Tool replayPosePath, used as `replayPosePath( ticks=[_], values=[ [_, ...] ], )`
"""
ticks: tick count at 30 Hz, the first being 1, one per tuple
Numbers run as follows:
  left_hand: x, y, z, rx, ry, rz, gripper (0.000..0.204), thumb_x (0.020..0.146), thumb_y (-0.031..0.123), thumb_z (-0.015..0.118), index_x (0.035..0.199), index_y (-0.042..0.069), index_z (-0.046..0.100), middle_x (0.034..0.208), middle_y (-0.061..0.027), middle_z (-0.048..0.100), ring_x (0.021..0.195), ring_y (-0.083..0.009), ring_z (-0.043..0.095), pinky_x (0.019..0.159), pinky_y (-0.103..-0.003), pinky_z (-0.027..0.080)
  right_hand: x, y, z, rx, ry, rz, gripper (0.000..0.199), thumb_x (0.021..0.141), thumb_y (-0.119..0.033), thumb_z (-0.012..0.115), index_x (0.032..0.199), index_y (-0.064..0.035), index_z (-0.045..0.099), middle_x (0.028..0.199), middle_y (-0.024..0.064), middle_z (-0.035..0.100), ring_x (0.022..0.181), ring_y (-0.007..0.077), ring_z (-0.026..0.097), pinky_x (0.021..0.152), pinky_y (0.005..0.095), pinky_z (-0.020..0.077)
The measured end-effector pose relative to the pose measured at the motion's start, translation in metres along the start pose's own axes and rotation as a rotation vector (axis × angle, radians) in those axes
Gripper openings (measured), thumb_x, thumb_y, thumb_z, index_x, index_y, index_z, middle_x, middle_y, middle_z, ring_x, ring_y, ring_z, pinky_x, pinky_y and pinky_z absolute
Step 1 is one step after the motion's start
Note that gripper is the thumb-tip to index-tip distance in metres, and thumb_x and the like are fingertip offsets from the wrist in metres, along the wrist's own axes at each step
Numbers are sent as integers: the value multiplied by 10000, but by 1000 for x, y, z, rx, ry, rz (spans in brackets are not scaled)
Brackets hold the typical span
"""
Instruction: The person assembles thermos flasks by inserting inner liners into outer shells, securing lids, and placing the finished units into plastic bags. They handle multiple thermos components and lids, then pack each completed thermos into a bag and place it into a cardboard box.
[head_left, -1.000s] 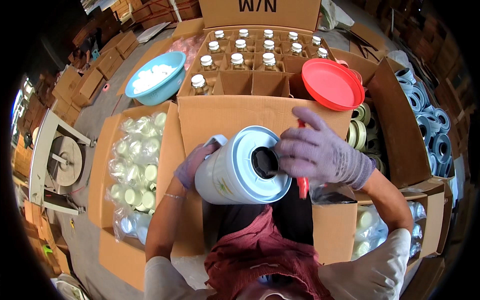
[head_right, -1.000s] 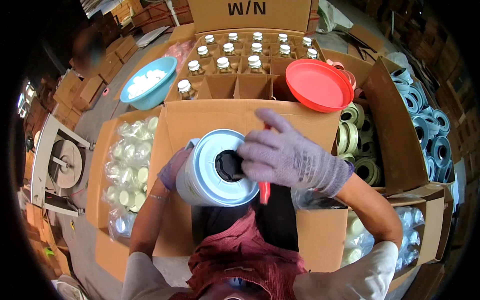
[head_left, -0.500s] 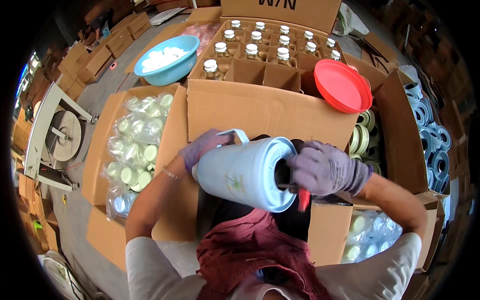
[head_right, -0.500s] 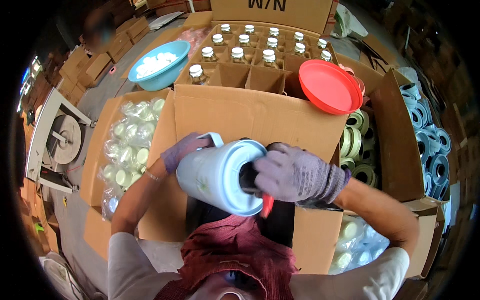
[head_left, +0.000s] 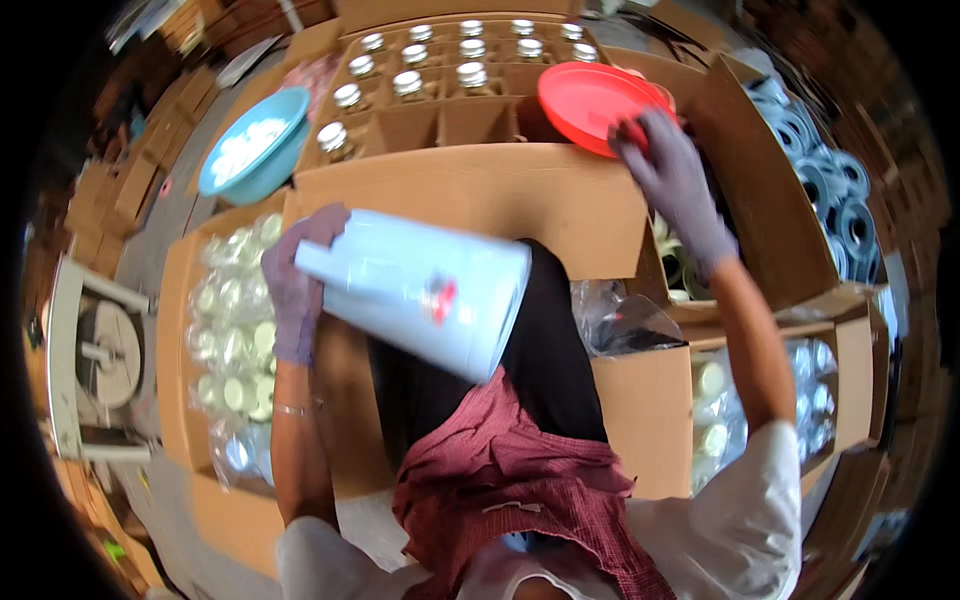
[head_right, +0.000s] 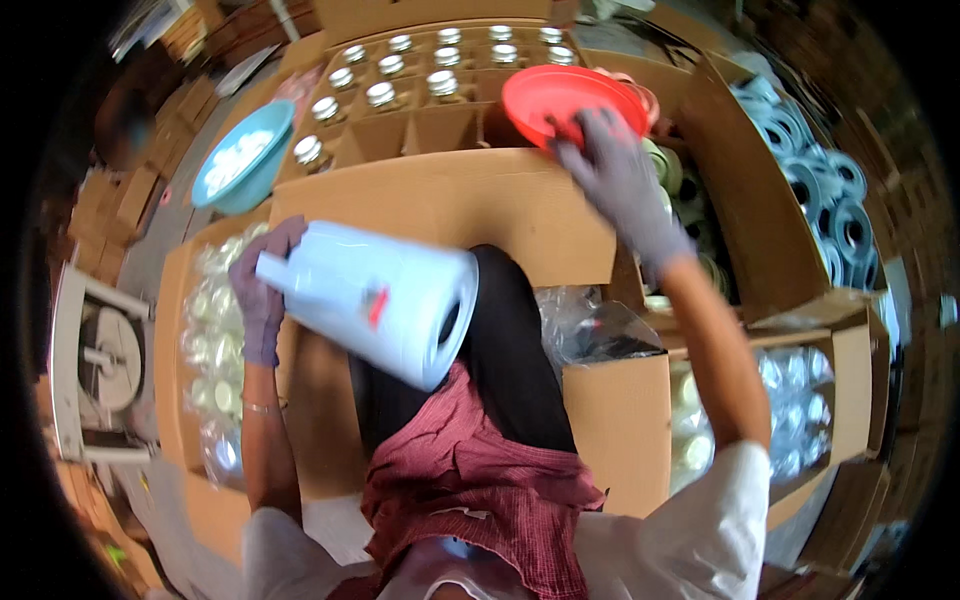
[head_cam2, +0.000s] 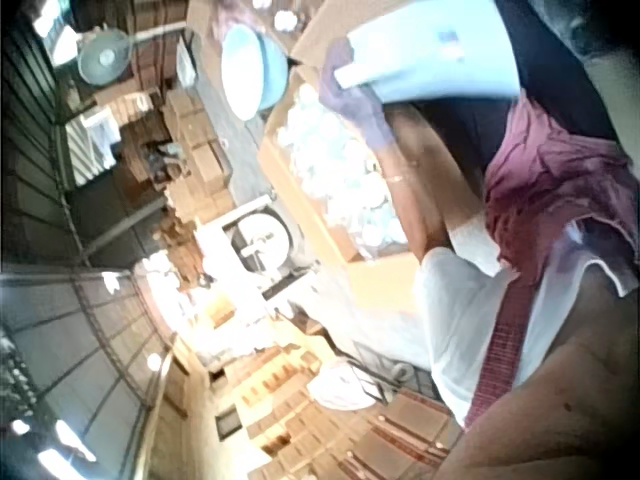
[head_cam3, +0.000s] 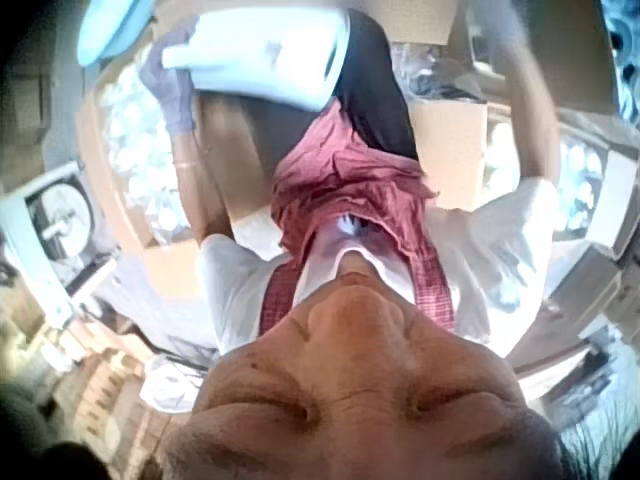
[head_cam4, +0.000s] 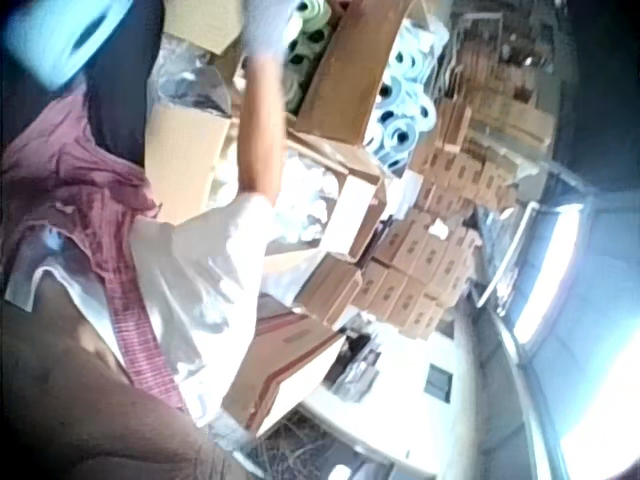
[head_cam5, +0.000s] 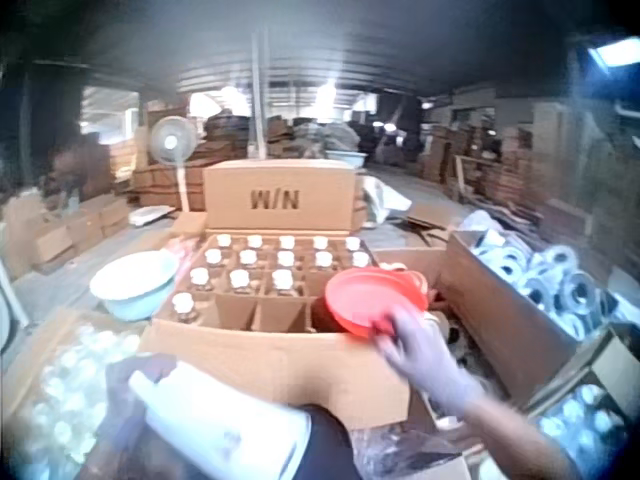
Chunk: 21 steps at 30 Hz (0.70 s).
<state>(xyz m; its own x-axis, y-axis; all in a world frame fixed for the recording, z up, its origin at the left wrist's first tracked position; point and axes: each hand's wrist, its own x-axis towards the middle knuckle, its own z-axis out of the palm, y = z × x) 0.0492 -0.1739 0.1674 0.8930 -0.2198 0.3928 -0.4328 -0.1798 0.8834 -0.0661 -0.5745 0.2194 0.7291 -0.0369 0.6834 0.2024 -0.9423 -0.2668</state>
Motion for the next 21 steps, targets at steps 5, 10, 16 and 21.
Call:
replayPosePath(
  ticks=[5, 10, 16, 21],
  values=[
    [-1, 59, 68, 171, -697, 862, 304, 708, 61, 781, 978, 73, 641, 1015, -82, 698, 1004, -304, 671, 922, -442, 535, 58, 153, 35, -523, -445, 200, 380, 853, -366, 658, 1083, -65, 640, 1132, 191, 620, 1009, 384, 626, 877, 472, 501],
    [-47, 49, 65, 379, -990, 876, 477, 711, 250, 797, 1132, 126, 610, 1277, -81, 577, 1229, -283, 528, 1090, -505, 376, -13, 93, 7, -393, -32, -21, 202, 864, -263, 657, 921, -76, 605, 960, 162, 602, 884, 359, 625, 741, 466, 518],
    [-18, 29, 17, 224, -614, 206, 471, 859, 175, 535, 1252, -83, 561, 1306, -219, 578, 1280, -361, 503, 1084, -425, 367, -227, 90, -22, -615, -1238, 1066, 692, 827, -695, 561, 1077, -68, 714, 1065, 157, 703, 1001, 313, 680, 836, 407, 534],
    [24, 58, 117, 65, -728, 310, 376, 904, 183, 576, 1225, -14, 592, 1238, -196, 616, 1181, -312, 579, 1031, -386, 419, -333, 145, 41, -75, -628, 1061, 431, 891, -447, 625, 970, -30, 697, 881, 79, 722, 798, 259, 687, 721, 335, 527]
  ],
)
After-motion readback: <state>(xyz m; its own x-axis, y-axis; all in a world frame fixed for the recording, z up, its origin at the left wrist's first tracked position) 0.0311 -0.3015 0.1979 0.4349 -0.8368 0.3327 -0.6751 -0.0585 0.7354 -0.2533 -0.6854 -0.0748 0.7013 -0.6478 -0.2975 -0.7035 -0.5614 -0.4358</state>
